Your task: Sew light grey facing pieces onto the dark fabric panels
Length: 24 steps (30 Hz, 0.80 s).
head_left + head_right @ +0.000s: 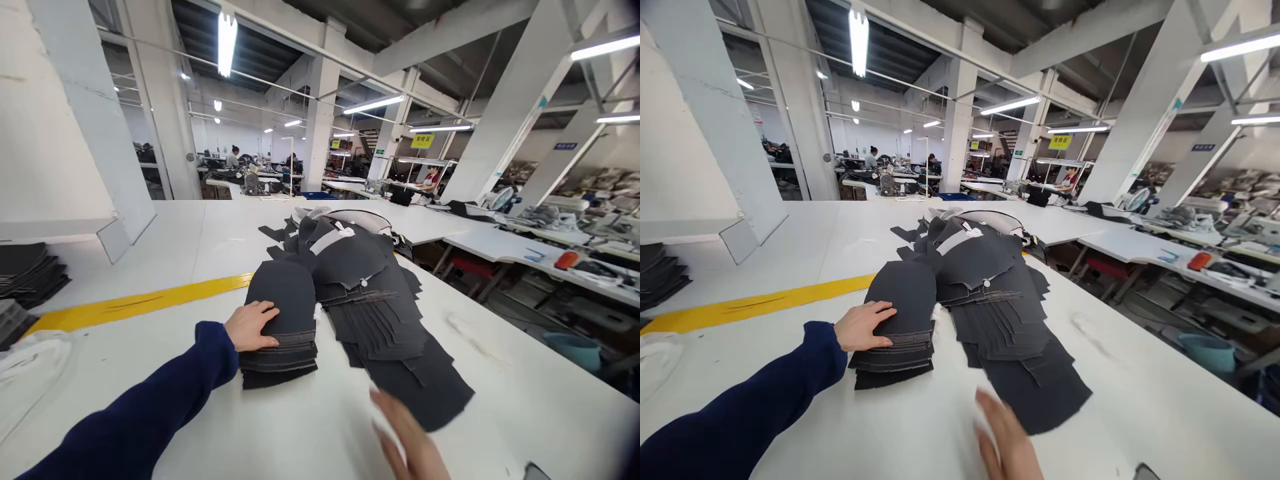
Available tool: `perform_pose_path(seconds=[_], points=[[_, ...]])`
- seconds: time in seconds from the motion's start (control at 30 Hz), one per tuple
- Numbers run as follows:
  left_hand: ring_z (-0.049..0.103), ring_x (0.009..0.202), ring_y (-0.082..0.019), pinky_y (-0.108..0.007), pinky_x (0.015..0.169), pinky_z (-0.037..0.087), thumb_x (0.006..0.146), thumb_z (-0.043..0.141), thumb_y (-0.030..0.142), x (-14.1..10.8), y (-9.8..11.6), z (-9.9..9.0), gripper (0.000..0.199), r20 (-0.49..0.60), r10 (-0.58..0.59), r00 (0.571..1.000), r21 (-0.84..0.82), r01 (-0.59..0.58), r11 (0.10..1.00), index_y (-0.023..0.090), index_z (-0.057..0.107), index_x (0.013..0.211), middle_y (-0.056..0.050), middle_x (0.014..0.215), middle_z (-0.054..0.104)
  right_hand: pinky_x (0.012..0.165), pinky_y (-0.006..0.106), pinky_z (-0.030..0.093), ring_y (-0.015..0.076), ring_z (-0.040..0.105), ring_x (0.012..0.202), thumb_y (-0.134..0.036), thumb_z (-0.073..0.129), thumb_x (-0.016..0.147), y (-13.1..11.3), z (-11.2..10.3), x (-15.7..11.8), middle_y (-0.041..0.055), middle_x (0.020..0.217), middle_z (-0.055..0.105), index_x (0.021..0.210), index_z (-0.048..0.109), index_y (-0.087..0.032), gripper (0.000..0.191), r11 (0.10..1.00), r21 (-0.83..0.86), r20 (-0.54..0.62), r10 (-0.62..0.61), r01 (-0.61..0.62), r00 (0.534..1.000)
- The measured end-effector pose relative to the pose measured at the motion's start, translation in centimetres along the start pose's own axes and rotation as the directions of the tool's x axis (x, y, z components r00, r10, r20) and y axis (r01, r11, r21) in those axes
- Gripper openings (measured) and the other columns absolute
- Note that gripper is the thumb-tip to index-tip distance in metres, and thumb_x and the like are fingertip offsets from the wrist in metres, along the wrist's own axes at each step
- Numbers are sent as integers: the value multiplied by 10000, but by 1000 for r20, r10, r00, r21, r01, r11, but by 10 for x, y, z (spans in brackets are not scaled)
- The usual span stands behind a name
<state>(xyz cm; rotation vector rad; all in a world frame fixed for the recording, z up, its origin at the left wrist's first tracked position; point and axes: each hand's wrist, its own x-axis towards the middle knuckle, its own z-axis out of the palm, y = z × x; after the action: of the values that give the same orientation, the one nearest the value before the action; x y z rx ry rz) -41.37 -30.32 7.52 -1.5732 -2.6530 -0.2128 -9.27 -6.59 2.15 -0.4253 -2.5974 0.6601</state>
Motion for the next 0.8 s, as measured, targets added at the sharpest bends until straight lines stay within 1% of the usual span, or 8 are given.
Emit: perform_pose_path(seconds=[0.07, 0.17, 0.3, 0.47, 0.53, 0.6, 0.67, 0.8], points=[[504, 1126, -313, -424, 876, 480, 723, 602, 592, 1, -2, -4, 670, -22, 33, 999, -18, -33, 999, 251, 522, 1295, -81, 1332, 506, 1059, 463, 367, 272, 380, 1293, -448, 347, 906, 0, 14, 72, 83, 1406, 399, 1364, 432, -255, 504, 989, -116, -125, -105, 91, 987], [504, 1113, -306, -404, 828, 498, 696, 636, 586, 3, -7, -9, 662, -27, 56, 998, -65, -58, 996, 270, 544, 1271, -67, 1299, 529, 1040, 522, 340, 340, 248, 1352, -422, 338, 905, 4, 47, 174, 186, 1469, 257, 1389, 361, -106, 578, 923, -384, -319, -115, -17, 941], [516, 1090, -298, -385, 797, 507, 698, 650, 536, 5, -13, -16, 595, -8, 47, 999, -110, -48, 993, 282, 577, 1231, -49, 1273, 551, 971, 496, 389, 358, 340, 1300, -241, 391, 883, 3, 50, 257, 218, 1427, 328, 1353, 417, -89, 495, 679, -704, -247, 38, -206, 968], [531, 1069, -275, -363, 776, 521, 696, 644, 445, 2, -18, -18, 538, -5, 67, 998, -147, -67, 987, 287, 589, 1207, -27, 1285, 546, 713, 360, 470, 265, 623, 850, -88, 354, 840, -26, -94, 319, 174, 938, 617, 930, 663, -118, 323, 553, -815, -123, 122, -170, 985], [534, 1072, -276, -377, 791, 522, 707, 627, 418, 0, -20, -15, 523, -20, 80, 997, -141, -82, 987, 275, 588, 1209, -24, 1303, 538, 746, 391, 455, 290, 600, 918, -95, 356, 836, -40, -150, 331, 176, 1014, 587, 995, 638, -109, 324, 525, -836, -138, 85, -162, 987], [539, 1072, -279, -394, 821, 516, 727, 605, 409, -1, -23, -13, 502, -41, 108, 993, -128, -112, 985, 260, 593, 1206, -29, 1316, 533, 782, 392, 450, 280, 572, 988, -190, 340, 893, -50, -166, 327, 162, 1171, 520, 1217, 528, -145, 377, 520, -843, -137, 37, -136, 990], [556, 1058, -278, -399, 843, 509, 758, 578, 402, -2, -25, -10, 461, -60, 143, 988, -119, -149, 982, 248, 607, 1192, -36, 1307, 546, 749, 368, 465, 255, 589, 929, -379, 380, 917, -53, -135, 304, 157, 1247, 459, 1342, 402, -179, 471, 533, -841, -98, 26, -97, 995], [605, 1018, -240, -374, 879, 499, 870, 435, 327, -2, -28, -7, 349, -85, 230, 969, -111, -239, 965, 230, 642, 1133, -35, 1239, 603, 677, 335, 478, 226, 619, 846, -508, 394, 909, -36, -11, 249, 191, 1357, 332, 1419, 281, -179, 617, 600, -792, -36, 138, -112, 990]])
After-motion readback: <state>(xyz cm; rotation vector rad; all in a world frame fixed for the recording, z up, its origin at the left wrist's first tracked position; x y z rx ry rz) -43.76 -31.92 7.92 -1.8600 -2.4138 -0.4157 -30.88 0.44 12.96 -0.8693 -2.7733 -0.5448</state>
